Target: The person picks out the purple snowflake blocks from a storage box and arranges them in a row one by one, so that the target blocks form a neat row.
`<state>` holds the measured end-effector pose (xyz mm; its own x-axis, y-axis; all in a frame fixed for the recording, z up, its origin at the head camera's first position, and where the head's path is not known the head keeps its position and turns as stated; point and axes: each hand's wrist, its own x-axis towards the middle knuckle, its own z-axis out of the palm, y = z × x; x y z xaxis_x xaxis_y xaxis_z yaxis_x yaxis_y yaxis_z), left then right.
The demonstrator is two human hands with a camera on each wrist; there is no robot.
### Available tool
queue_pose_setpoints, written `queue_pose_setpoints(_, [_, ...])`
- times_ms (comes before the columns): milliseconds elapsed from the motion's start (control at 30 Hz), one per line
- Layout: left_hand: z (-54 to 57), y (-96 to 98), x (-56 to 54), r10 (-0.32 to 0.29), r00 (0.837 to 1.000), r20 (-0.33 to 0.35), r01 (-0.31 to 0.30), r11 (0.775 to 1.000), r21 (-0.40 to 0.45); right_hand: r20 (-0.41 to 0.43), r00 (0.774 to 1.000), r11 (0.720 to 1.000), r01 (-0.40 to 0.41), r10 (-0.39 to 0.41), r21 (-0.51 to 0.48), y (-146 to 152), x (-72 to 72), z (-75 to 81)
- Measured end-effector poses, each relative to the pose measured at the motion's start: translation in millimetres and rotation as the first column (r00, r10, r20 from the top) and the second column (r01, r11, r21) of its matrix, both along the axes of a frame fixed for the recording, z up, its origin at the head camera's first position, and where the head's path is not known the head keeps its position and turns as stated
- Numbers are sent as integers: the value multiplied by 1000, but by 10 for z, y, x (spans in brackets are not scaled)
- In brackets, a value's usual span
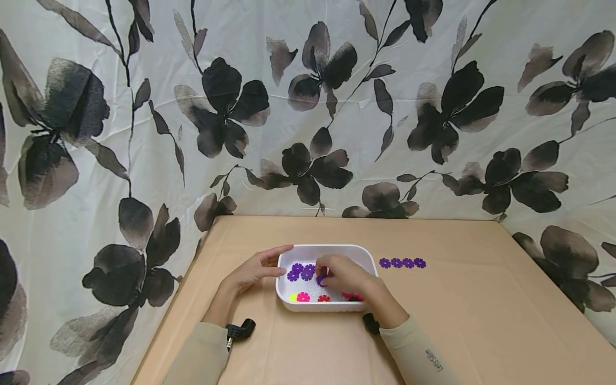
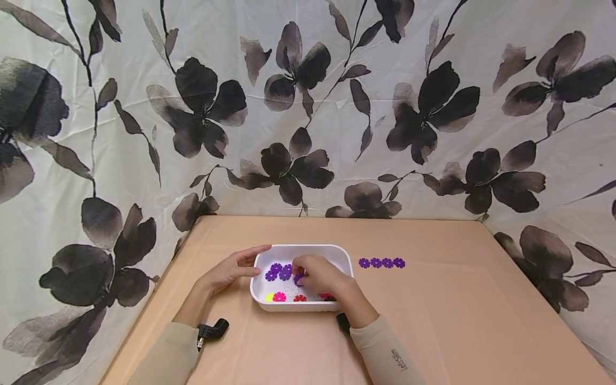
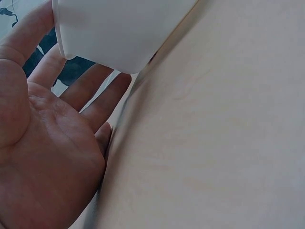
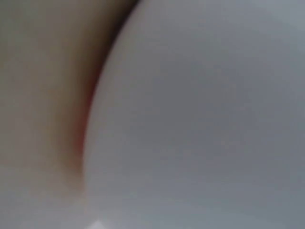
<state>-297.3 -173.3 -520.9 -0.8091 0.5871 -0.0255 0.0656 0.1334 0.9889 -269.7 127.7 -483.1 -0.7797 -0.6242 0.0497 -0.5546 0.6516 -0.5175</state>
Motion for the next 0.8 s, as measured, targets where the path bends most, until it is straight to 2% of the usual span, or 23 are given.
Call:
queue_pose_setpoints(100, [3,2,6,2,1000,-1,-2,1000,2,-2,1000,999,-3,3,-37,26,-16,30])
queue_pose_setpoints(233, [3,5,1,-1,1000,-7,1,1000,5,17,999,994,34,-32,-106,105,-26,113])
queue_pose_setpoints(467, [10,-15,0,4,1000,-2,-4,1000,5,-13,993,958,111,-118,-265,382,-95,267])
queue_pose_setpoints(600, [5,-13,4,3,1000,-6,-3,1000,3,-25,979,920,183,-204,-346,619,-137,340])
queue_pose_setpoints(800, [4,0,7,0,1000,-1,0,1000,10,-38,939,837,285,-341,-467,1033,-151,421])
